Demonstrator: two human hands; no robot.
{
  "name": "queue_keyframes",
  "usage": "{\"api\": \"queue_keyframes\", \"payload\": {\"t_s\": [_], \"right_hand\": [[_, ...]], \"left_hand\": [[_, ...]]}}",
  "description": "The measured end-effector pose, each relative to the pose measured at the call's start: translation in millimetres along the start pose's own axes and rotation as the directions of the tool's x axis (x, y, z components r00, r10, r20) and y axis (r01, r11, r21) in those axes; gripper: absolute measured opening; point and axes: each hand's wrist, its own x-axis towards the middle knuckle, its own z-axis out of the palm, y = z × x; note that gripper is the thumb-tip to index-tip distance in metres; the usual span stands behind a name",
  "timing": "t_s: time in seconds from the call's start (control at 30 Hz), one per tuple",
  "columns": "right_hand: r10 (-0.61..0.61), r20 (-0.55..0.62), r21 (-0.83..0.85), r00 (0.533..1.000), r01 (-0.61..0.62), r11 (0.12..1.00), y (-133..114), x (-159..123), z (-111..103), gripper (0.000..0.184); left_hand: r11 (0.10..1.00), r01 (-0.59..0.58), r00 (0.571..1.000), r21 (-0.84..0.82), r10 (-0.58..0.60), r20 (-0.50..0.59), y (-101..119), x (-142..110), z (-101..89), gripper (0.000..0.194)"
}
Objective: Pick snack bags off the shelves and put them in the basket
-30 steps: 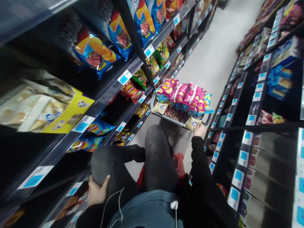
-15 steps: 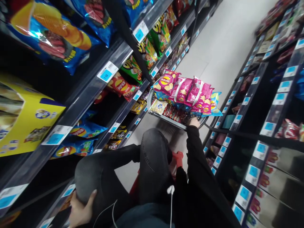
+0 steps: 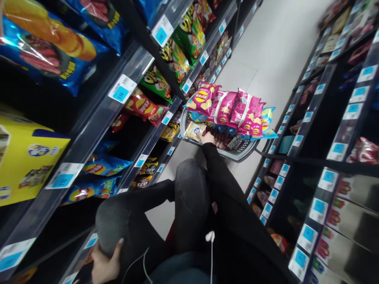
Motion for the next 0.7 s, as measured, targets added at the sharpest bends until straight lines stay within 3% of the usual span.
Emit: {"api": "queue_keyframes", "payload": {"t_s": [0.1,0.17,0.33,0.4,0.5,0.63,0.7], "right_hand": [[0.03,-0.006,0.022,1.0,-0.03,0.999,-21.5,-0.2,3.5,0.039],[0.01,-0.034,0.032,0.999,-0.008,0.999,-22.4,-10.4,-2.2,0.033],[-0.112,-0.274,-0.08,0.955,0.093,0.992,19.8,-65.1,-37.5,0.03],[-0.061,-0.385,-0.129,0.921,0.012,0.992,48.0,-84.9,-51.7,0.032],[0.068,-0.455,-0.146,0.888,-0.15,0.978,87.5,-97.0,-62.8,0.031],[0.289,-0.457,-0.119,0.841,-0.38,0.917,117.9,-82.4,-68.2,0.033],[0.342,-0.447,-0.123,0.827,-0.435,0.892,123.6,-69.7,-74.0,0.035]], "left_hand": [[0.995,0.101,0.995,-0.013,-0.101,0.026,1.2,-1.0,-1.2,0.093],[0.995,0.096,0.995,-0.017,-0.096,0.025,0.3,-0.7,-1.0,0.092],[0.997,0.077,0.997,-0.025,-0.076,0.008,-2.1,-0.3,0.0,0.091],[0.996,0.088,0.996,-0.022,-0.088,0.008,-1.1,-0.8,0.1,0.091],[0.996,0.084,0.996,-0.036,-0.084,-0.012,1.2,-1.4,0.2,0.092],[0.995,0.094,0.996,-0.035,-0.094,0.005,2.3,-1.3,-0.4,0.093],[0.995,0.098,0.995,-0.027,-0.098,0.017,1.7,-1.4,-1.0,0.092]]}}
